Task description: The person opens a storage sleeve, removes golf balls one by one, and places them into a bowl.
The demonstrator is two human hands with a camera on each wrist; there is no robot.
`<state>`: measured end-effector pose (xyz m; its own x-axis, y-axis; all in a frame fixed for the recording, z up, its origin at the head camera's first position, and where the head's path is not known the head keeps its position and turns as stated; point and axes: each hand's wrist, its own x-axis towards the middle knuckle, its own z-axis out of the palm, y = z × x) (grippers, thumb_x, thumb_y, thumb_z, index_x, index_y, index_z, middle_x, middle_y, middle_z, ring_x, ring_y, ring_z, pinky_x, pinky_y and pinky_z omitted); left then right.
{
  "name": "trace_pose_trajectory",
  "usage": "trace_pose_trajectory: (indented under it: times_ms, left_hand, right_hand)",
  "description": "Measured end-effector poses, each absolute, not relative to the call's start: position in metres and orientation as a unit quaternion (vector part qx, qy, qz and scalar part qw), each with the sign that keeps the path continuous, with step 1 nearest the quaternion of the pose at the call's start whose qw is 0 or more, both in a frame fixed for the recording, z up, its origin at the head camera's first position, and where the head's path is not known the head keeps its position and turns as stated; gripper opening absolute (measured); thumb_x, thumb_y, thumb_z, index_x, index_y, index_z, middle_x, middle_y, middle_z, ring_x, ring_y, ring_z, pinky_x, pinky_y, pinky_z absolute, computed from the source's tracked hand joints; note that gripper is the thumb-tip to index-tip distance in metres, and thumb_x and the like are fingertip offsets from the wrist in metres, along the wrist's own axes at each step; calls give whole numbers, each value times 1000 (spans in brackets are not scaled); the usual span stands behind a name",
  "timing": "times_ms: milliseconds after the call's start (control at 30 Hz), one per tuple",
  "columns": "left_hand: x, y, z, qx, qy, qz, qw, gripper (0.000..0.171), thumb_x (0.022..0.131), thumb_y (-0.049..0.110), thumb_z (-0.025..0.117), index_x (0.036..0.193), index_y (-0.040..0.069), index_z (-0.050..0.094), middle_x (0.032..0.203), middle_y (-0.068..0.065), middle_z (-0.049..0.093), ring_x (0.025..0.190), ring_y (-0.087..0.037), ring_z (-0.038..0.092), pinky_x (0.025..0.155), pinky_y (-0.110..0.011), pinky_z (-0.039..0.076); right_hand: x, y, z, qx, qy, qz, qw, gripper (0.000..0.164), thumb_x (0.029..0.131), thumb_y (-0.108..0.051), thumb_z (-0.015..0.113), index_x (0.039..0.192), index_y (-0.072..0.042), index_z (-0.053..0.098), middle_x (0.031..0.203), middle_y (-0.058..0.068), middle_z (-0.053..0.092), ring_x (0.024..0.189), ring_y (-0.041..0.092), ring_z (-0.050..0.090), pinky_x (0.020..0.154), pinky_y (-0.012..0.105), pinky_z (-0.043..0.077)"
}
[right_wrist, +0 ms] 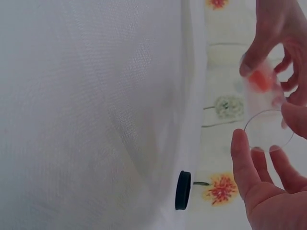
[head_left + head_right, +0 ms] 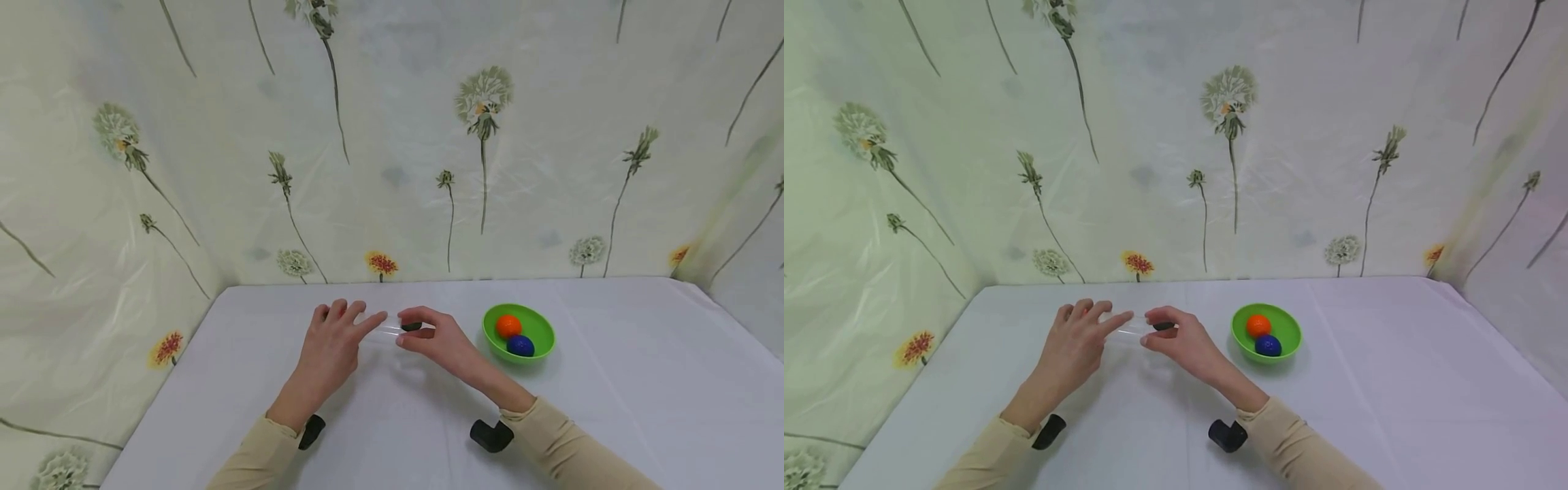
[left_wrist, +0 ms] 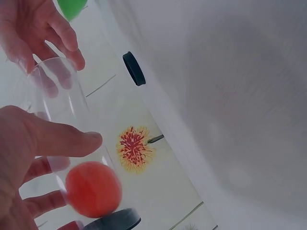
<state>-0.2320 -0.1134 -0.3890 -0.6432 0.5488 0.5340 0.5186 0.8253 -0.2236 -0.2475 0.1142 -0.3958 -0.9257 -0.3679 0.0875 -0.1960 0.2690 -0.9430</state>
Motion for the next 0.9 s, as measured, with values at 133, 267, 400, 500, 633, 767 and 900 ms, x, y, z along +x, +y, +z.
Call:
trace_pose_trajectory:
  times_ms: [133, 267, 400, 500, 633, 767, 900]
  left_hand:
    - [-232, -113, -388, -295, -908, 21, 297, 59, 79, 2, 73, 130, 29, 62, 118, -4, 55, 103, -27, 48, 86, -44, 38]
    - [-230, -112, -388, -293, -911, 6, 290, 59, 79, 2, 75, 130, 30, 63, 119, -5, 55, 106, -28, 47, 88, -45, 39]
    - [-229, -112, -388, -293, -912, 1, 288, 60, 79, 2, 75, 130, 30, 62, 120, -4, 55, 108, -28, 47, 89, -47, 39]
    - [-229, -111, -389, -295, -911, 2, 288, 60, 79, 0, 73, 129, 30, 61, 120, -4, 55, 108, -27, 47, 88, -46, 39]
    - [-229, -110, -388, -294, -913, 4, 282, 61, 79, 1, 74, 130, 32, 61, 120, -4, 56, 109, -27, 48, 87, -45, 39]
    - [-228, -110, -389, -291, -916, 6, 275, 62, 79, 3, 75, 132, 31, 61, 121, -4, 56, 109, -27, 48, 88, -45, 39]
    - [-228, -111, -390, -290, -917, -1, 272, 61, 80, 3, 74, 132, 31, 61, 119, -4, 56, 108, -26, 49, 86, -44, 40]
  right_hand:
    - [-246, 114, -394, -173, 794, -577, 78, 45, 90, -20, 73, 131, -7, 58, 126, 15, 58, 106, 28, 65, 88, 36, 53]
    - [-245, 114, -395, -167, 791, -582, 84, 45, 90, -19, 73, 131, -7, 58, 127, 16, 57, 107, 28, 64, 88, 35, 53]
    - [-245, 114, -397, -169, 789, -585, 82, 45, 90, -20, 73, 130, -7, 58, 127, 19, 56, 106, 28, 65, 87, 35, 53]
    - [-245, 115, -398, -170, 789, -586, 79, 43, 90, -20, 73, 129, -7, 59, 127, 17, 57, 105, 27, 65, 87, 35, 53]
    - [-244, 116, -398, -166, 792, -582, 78, 43, 90, -21, 73, 129, -9, 60, 126, 9, 60, 102, 26, 66, 86, 36, 54]
    - [-242, 116, -398, -155, 800, -574, 77, 46, 89, -22, 75, 130, -10, 60, 128, 5, 60, 100, 24, 64, 85, 35, 54]
    - [-241, 116, -398, -147, 799, -579, 75, 48, 88, -23, 76, 131, -9, 60, 127, 5, 60, 100, 24, 64, 85, 35, 54]
